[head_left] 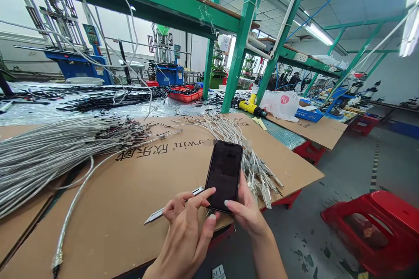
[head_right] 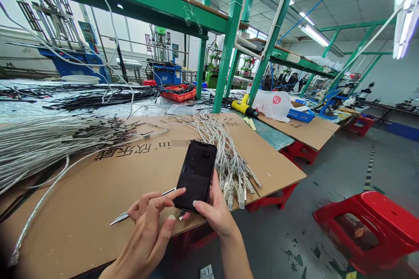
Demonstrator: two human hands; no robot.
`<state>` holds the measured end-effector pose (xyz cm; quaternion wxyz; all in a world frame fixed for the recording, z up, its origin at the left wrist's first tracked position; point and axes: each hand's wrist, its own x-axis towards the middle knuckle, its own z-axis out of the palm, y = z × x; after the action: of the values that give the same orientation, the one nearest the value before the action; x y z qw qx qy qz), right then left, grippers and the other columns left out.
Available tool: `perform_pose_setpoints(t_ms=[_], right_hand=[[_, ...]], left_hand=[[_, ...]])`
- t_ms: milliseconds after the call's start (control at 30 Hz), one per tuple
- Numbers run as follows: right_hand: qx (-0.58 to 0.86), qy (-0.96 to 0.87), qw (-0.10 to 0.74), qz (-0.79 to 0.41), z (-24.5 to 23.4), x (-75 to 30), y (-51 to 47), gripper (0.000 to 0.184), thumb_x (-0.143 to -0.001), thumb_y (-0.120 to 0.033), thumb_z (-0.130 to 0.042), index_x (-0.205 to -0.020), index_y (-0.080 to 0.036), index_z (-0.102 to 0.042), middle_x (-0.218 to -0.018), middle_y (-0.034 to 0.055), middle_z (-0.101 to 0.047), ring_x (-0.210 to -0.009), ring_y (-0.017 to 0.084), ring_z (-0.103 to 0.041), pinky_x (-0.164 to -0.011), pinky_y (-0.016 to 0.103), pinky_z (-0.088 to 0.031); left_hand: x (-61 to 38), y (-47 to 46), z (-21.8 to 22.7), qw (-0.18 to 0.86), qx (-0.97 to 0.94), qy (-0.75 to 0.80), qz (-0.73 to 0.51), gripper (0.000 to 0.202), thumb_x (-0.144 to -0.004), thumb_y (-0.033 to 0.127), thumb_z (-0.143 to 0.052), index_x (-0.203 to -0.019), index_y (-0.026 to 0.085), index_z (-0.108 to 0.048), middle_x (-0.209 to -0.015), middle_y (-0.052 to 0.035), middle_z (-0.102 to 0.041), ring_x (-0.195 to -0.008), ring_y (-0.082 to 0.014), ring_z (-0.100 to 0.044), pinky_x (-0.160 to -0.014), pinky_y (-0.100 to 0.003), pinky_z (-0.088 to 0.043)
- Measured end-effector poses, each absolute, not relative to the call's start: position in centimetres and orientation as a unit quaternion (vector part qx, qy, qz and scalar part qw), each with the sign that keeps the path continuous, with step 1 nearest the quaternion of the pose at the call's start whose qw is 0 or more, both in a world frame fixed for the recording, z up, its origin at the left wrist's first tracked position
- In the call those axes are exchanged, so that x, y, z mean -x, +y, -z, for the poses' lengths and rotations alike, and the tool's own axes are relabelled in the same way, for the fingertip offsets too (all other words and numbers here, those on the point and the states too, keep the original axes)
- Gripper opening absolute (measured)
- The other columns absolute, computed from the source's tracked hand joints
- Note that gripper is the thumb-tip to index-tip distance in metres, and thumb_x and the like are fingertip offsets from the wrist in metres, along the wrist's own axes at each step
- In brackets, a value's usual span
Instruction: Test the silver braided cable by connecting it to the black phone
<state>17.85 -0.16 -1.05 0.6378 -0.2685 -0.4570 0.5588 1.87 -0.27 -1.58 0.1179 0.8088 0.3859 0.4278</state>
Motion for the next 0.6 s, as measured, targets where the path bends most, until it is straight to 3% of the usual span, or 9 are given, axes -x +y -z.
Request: perform_pose_setpoints(t_ms=[133, 300, 433, 600], right_hand=[[0.27, -0.453, 0.637, -0.562, 1.15, -17.87, -0.2, 0.094, -0.07, -0.025, -0.074, -0.146, -0.029, -0.02, -0.124, 0.0078, -0.06, -0.117, 0.031, -0.054, -0.08, 0.043, -0.057], [0.266, -0.454, 0.633, -0.568, 1.21, -17.89, -0.25, 0.095, -0.07, -0.025, -0.075, -0.146, -0.031, -0.018, -0.126, 0.008, -0.06, -0.11, 0.03, -0.059, -0.076, 0.041, -0.058], [0.264, -0.453, 0.632, -0.571, 1.23, -17.91, -0.29, 0.096, -0.071, -0.025, -0.074, -0.147, -0.032, -0.015, -0.126, 0.009, -0.059, -0.099, 0.029, -0.065, -0.078, 0.044, -0.057], [0.256, -0.446, 0.638, -0.573, 1.53, -17.86, -0.21, 0.099, -0.069, -0.024, -0.075, -0.147, -0.032, -0.014, -0.127, 0.0083, -0.059, -0.111, 0.03, -0.059, -0.083, 0.045, -0.056]], left_hand=[[-1.74, -0.3, 1.51, 0.126, -0.799, 0.373, -0.454, 0.017, -0.095, 0.025, -0.032, -0.108, 0.029, -0.04, -0.116, -0.0041, -0.067, -0.09, -0.0274, -0.052, -0.08, -0.043, -0.023], [-1.54, 0.25, 1.37, 0.095, -0.819, 0.386, -0.412, 0.032, -0.093, 0.022, -0.038, -0.125, 0.026, -0.036, -0.115, -0.0083, -0.067, -0.101, -0.0287, -0.052, -0.085, -0.046, -0.025], [-1.27, 0.66, 1.19, 0.075, -0.832, 0.389, -0.389, 0.032, -0.092, 0.021, -0.041, -0.124, 0.025, -0.037, -0.121, -0.0087, -0.065, -0.107, -0.0284, -0.051, -0.087, -0.046, -0.027], [-0.88, 0.29, 0.99, 0.065, -0.835, 0.37, -0.401, 0.033, -0.093, 0.021, -0.039, -0.125, 0.025, -0.033, -0.124, -0.0101, -0.064, -0.103, -0.0273, -0.055, -0.084, -0.045, -0.031]])
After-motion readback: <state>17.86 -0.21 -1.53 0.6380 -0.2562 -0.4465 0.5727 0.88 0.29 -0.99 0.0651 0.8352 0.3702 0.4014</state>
